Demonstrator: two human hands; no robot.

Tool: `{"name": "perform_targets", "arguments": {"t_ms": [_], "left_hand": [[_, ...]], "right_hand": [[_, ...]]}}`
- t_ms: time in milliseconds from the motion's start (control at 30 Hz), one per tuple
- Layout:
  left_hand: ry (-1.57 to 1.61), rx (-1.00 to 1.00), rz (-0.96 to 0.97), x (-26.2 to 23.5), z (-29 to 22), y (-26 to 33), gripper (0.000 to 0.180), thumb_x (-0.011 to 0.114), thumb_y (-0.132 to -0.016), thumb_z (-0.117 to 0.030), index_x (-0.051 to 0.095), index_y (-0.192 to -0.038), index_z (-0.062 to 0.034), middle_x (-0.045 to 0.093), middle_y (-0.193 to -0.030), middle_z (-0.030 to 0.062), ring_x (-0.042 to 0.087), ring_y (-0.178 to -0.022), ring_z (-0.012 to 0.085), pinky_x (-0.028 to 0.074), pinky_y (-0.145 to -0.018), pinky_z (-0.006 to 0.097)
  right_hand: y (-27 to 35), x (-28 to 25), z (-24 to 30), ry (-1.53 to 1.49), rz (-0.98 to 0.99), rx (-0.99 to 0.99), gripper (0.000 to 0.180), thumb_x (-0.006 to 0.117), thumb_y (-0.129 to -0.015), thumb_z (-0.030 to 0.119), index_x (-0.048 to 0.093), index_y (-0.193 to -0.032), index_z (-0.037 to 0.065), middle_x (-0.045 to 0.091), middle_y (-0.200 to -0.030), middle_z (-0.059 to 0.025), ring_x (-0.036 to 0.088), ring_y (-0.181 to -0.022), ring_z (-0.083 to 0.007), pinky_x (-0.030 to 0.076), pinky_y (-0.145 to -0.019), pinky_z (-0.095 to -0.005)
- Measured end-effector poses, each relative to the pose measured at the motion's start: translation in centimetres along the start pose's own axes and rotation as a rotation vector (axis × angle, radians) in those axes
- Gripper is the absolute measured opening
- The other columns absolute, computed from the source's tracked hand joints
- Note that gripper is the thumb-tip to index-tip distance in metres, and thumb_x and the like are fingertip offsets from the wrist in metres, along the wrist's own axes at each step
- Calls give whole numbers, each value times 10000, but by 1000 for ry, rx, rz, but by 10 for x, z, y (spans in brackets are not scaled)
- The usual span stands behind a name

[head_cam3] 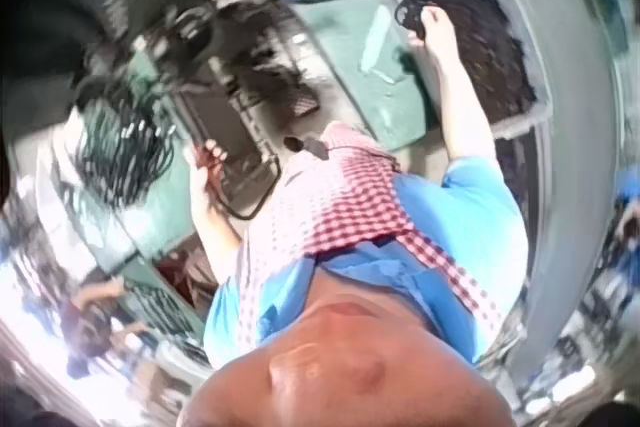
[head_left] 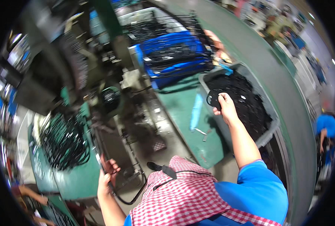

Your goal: The person repeatedly picks black cable assemblies and small black plastic parts from bins, inserts them into a press machine, operates the press, and places the finished assemblies into a blue bin. The process is repeated continuously throughout the clip.

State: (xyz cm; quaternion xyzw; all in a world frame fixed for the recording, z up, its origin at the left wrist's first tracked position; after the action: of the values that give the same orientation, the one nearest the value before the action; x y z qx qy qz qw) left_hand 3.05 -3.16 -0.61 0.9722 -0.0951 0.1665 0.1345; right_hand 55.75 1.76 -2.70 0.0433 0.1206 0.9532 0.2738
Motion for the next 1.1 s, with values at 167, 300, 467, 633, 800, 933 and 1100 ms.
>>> {"name": "perform_targets", "arguments": {"t_ms": [167,300,467,633,800,933,1100], "left_hand": [[4,-80,109,-28,-12,-6,1114,756,-624,-474,154,-1483,-96,443,-1190,71,492,-1016,176,406,-900,316],[-64,-84,146,-56,-25,7,1058,681,-658,-581,224,-1460,-65,449,-1200,52,468,-1024,151,384,-900,293],[-138,-103,223,-80,-31,-1,1076,668,-640,-659,266,-1426,-44,432,-1169,23,438,-1005,136,361,-899,282],[-204,-123,277,-86,-38,-7,1026,698,-621,-641,319,-1380,-64,430,-1203,31,443,-1036,133,358,-915,277],[-176,-134,284,-89,-42,-16,975,700,-644,-603,336,-1364,-56,436,-1188,16,442,-1017,121,356,-869,248],[-172,-106,301,-96,-39,-19,936,694,-657,-594,361,-1341,-49,447,-1156,11,440,-995,114,352,-851,234],[-196,-132,291,-101,-42,-19,888,669,-692,-605,389,-1314,-36,457,-1102,13,441,-954,116,372,-839,246]], "right_hand": [[49,170,39,165,555,-94,428,647,-799,39,486,-1194,71,511,-772,17,443,-551,-43,369,-477,-178],[68,303,51,42,803,-168,388,661,-814,57,543,-1181,7,568,-789,-4,479,-586,-58,379,-503,-198],[71,407,38,-164,897,-112,163,610,-892,115,611,-1008,1,567,-777,5,452,-519,-73,357,-447,-231],[57,435,21,-202,672,-30,148,669,-850,174,571,-846,63,544,-751,15,469,-542,-93,361,-432,-243],[33,445,10,708,584,-692,232,586,-893,244,553,-1054,81,594,-971,-74,575,-819,-208,461,-734,-373],[25,447,-2,1318,270,-1584,345,557,-894,225,511,-1207,86,520,-1221,-130,485,-1140,-289,356,-973,-415],[23,450,-5,575,557,-854,446,582,-867,226,454,-1274,96,516,-1260,-160,490,-1156,-374,385,-959,-420]]}}
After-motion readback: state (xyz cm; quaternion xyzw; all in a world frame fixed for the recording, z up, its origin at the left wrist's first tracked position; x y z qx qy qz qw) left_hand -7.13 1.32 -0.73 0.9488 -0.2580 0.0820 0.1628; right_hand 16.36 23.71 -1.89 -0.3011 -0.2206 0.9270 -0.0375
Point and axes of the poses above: each hand's wrist, its own y-axis away from the middle knuckle, its own x-axis out of the palm, z = x × y, the point moved 1 cm from there along -y, towards the middle knuckle
